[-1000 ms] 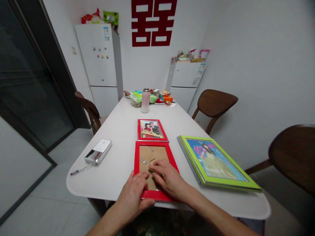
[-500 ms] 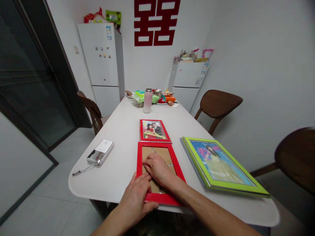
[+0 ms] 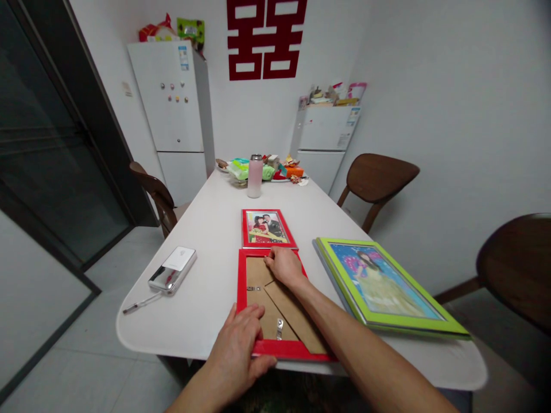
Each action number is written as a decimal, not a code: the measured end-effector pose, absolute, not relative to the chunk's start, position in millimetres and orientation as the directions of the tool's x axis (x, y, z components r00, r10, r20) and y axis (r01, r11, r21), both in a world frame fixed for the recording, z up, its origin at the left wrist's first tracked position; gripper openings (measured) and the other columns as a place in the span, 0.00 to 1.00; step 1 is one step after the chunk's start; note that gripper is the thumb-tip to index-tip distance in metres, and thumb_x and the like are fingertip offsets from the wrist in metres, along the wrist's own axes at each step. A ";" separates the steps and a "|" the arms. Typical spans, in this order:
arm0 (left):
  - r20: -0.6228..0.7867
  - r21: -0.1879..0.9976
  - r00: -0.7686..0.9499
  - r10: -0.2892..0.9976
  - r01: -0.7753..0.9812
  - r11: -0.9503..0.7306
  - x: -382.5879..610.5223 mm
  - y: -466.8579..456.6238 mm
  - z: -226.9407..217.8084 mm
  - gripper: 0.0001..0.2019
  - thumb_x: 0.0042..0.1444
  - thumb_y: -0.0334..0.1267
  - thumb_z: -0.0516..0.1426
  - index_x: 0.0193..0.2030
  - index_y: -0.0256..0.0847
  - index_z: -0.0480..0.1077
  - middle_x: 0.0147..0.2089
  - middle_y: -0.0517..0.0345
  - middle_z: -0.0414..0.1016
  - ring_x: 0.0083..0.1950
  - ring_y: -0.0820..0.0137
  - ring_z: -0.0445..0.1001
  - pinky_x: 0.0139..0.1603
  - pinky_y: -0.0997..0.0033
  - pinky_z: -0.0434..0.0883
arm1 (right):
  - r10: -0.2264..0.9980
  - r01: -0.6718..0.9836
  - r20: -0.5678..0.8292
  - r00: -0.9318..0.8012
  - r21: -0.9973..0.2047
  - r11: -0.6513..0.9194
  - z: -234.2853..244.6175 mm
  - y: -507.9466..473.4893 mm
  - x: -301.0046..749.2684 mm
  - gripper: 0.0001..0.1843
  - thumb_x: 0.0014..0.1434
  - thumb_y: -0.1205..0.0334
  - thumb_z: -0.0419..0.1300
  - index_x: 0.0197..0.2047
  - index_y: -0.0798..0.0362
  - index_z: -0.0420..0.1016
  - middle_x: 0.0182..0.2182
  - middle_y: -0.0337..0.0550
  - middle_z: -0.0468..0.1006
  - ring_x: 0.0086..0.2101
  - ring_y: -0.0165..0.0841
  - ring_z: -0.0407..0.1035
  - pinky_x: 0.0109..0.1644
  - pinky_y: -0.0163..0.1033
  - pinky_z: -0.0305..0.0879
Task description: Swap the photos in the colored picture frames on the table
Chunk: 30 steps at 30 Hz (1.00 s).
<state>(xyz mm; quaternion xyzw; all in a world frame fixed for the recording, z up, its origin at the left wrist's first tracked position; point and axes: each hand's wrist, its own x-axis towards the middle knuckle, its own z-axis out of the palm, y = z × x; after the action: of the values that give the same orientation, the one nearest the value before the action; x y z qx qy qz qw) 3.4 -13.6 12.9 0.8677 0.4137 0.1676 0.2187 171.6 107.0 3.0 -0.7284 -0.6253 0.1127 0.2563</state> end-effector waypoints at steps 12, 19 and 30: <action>0.285 0.496 0.588 0.757 0.586 -0.641 14.2 -17.3 28.5 0.07 0.44 0.36 0.57 0.30 0.40 0.63 0.45 0.47 0.68 0.47 0.57 0.66 0.51 0.46 0.58 | 0.934 0.351 0.206 0.291 -0.931 0.096 30.0 43.2 218.7 0.13 0.50 0.56 0.50 0.36 0.52 0.69 0.35 0.44 0.72 0.34 0.33 0.65 0.38 0.38 0.59; 0.284 0.920 0.360 0.889 0.160 -0.359 28.7 -33.3 58.0 0.08 0.50 0.42 0.53 0.27 0.42 0.60 0.52 0.54 0.62 0.52 0.60 0.62 0.48 0.63 0.64 | 0.970 -0.449 -0.239 0.036 -0.871 -0.198 21.3 -25.1 168.2 0.19 0.49 0.49 0.47 0.33 0.55 0.68 0.23 0.42 0.70 0.23 0.30 0.65 0.26 0.37 0.61; 0.248 0.964 0.261 0.933 -0.159 -0.211 84.8 -34.0 100.2 0.32 0.40 0.41 0.60 0.53 0.48 0.52 0.52 0.57 0.64 0.48 0.61 0.68 0.43 0.66 0.70 | 0.938 -0.558 -0.160 0.308 -0.828 0.042 45.3 -21.0 213.6 0.12 0.53 0.58 0.44 0.38 0.51 0.64 0.31 0.39 0.75 0.34 0.31 0.69 0.37 0.36 0.64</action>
<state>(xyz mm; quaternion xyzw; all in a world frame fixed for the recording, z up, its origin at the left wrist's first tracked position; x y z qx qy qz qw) 84.8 -34.0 100.2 0.5871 0.3295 0.5109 0.5345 213.6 -21.0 45.3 -0.4269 -0.2222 0.5448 0.6867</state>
